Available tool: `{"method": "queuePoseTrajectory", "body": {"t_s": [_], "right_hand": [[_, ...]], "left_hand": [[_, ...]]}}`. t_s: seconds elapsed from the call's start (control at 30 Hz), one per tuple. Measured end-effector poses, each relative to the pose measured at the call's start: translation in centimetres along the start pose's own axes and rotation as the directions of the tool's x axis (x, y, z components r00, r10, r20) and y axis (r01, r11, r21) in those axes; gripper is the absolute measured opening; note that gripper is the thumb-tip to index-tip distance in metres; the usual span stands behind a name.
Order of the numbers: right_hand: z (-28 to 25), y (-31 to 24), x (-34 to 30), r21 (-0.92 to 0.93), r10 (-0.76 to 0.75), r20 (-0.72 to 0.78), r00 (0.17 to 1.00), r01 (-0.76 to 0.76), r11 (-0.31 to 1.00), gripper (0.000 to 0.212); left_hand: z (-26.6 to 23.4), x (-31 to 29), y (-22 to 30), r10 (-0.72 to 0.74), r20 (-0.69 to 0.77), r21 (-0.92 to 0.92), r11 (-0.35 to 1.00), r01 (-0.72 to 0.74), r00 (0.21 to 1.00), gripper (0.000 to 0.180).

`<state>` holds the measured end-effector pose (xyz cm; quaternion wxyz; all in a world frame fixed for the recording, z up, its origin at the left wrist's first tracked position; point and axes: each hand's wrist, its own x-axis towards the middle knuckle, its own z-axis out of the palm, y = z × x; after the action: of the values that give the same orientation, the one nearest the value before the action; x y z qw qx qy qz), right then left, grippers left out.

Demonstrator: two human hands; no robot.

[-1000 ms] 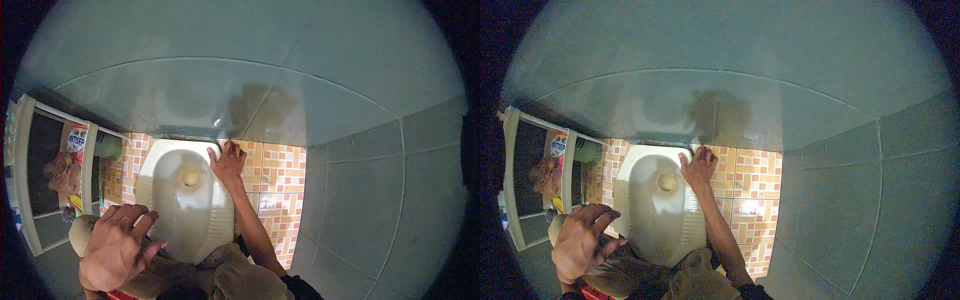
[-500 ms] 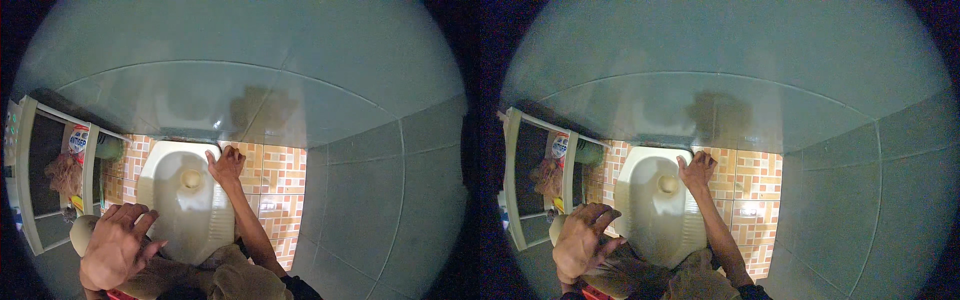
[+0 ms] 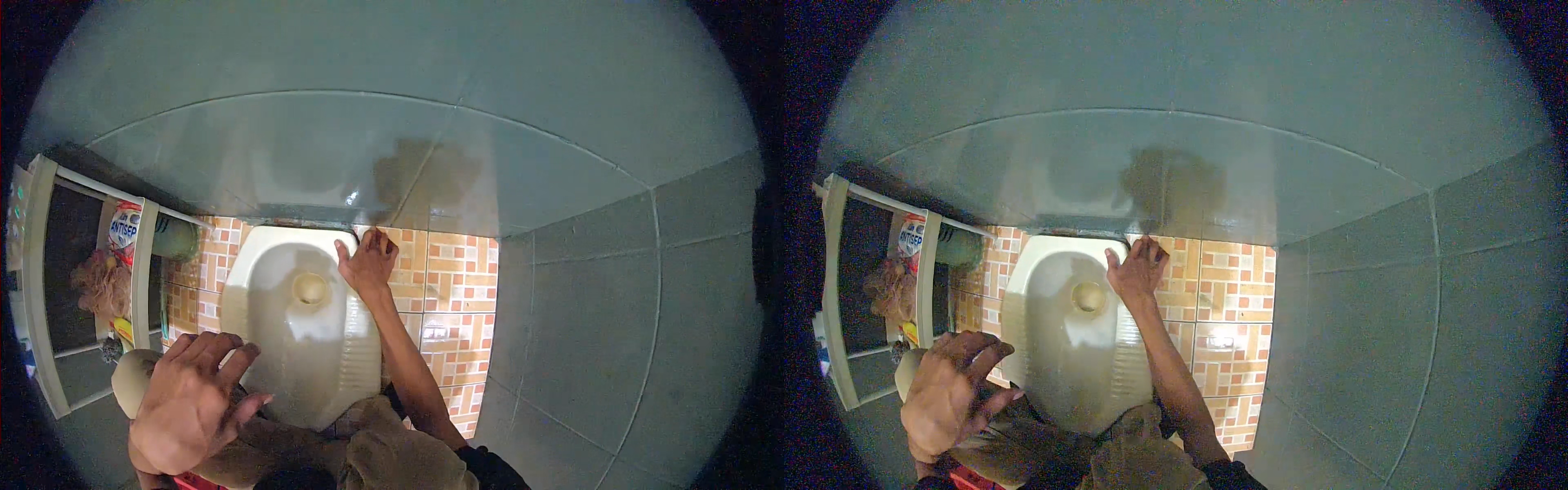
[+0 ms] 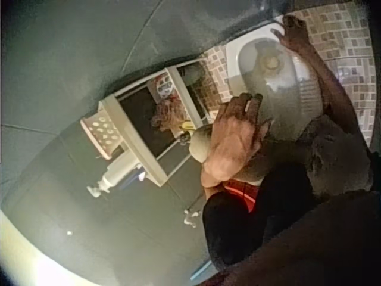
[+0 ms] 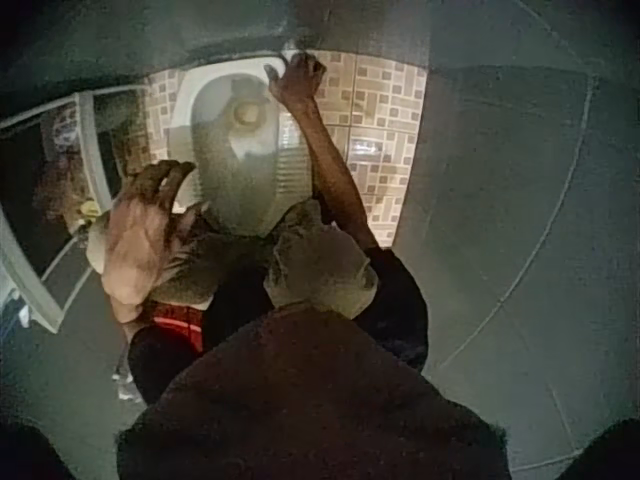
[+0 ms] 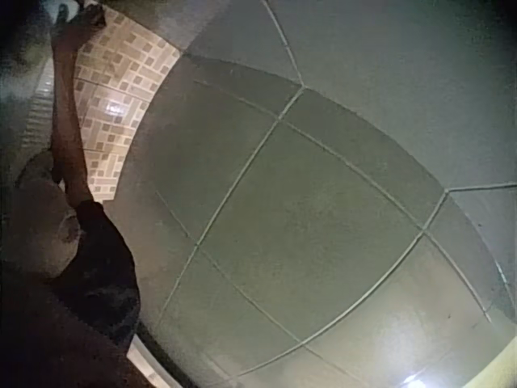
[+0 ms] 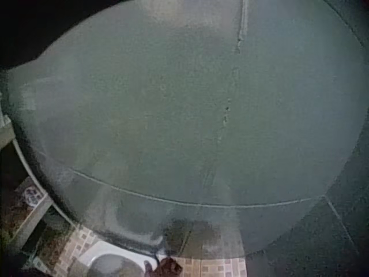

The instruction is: The person scrubs the edges and surrounding floor of a squat toilet using a small scrubber and wipes the surfaces by hand.

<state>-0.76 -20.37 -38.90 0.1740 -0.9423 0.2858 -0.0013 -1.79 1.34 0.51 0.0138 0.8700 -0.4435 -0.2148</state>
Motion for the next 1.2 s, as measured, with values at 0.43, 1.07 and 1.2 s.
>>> {"method": "queuePoseTrajectory", "body": {"t_s": [0.43,1.07,1.2], "right_hand": [[-1.2,3.9,-3.1,0.196,-0.170,0.000,0.985,0.167,0.966,0.059],[-2.7,4.5,0.5,0.241,-0.345,0.276,0.897,0.283,0.928,0.056],[-1.1,6.9,-2.3,0.211,-0.375,0.065,0.925,0.354,0.911,0.059]], "left_hand": [[0.3,0.0,-0.1,-0.078,0.031,-0.048,0.996,0.079,0.996,0.053],[-0.3,0.1,0.2,-0.002,0.012,0.014,1.000,0.002,1.000,0.048],[0.3,0.5,-0.2,-0.004,0.020,0.014,1.000,0.004,1.000,0.048]]}}
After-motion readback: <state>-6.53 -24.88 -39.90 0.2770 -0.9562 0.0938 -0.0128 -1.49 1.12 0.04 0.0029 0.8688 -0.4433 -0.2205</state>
